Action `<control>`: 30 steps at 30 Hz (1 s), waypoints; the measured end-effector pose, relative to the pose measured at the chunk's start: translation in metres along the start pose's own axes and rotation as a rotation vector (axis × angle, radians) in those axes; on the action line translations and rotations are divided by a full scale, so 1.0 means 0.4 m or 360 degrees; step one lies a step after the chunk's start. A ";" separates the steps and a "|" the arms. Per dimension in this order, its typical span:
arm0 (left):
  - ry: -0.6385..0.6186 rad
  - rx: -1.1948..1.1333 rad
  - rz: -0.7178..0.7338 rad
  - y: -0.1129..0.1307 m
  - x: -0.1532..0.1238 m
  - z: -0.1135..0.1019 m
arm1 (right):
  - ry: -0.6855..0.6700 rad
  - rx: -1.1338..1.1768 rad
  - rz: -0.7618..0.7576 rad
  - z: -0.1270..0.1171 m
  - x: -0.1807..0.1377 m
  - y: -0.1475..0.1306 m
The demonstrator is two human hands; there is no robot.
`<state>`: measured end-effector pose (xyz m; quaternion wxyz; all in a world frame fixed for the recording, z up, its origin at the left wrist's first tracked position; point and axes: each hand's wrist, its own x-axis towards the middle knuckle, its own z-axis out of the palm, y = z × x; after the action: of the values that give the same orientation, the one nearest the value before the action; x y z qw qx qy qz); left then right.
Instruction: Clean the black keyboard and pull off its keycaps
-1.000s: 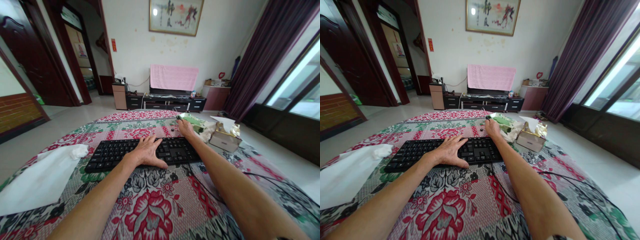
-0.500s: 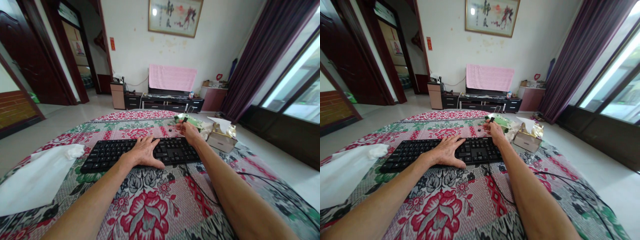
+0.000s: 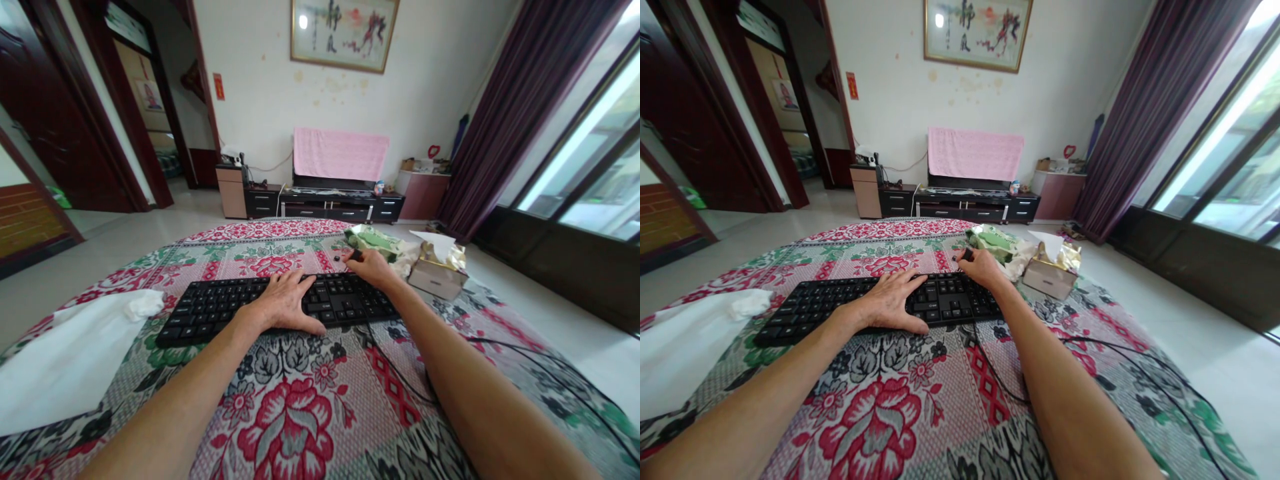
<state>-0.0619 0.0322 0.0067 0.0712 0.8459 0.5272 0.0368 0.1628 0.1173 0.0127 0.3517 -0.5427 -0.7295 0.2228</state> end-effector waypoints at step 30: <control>0.0028 0.0014 0.0000 0.002 -0.001 0.000 | -0.0145 0.0448 -0.0273 0.006 -0.016 0.015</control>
<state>-0.0612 0.0316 0.0070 0.0627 0.8458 0.5281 0.0419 0.1658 0.1132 0.0051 0.4083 -0.4132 -0.7500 0.3163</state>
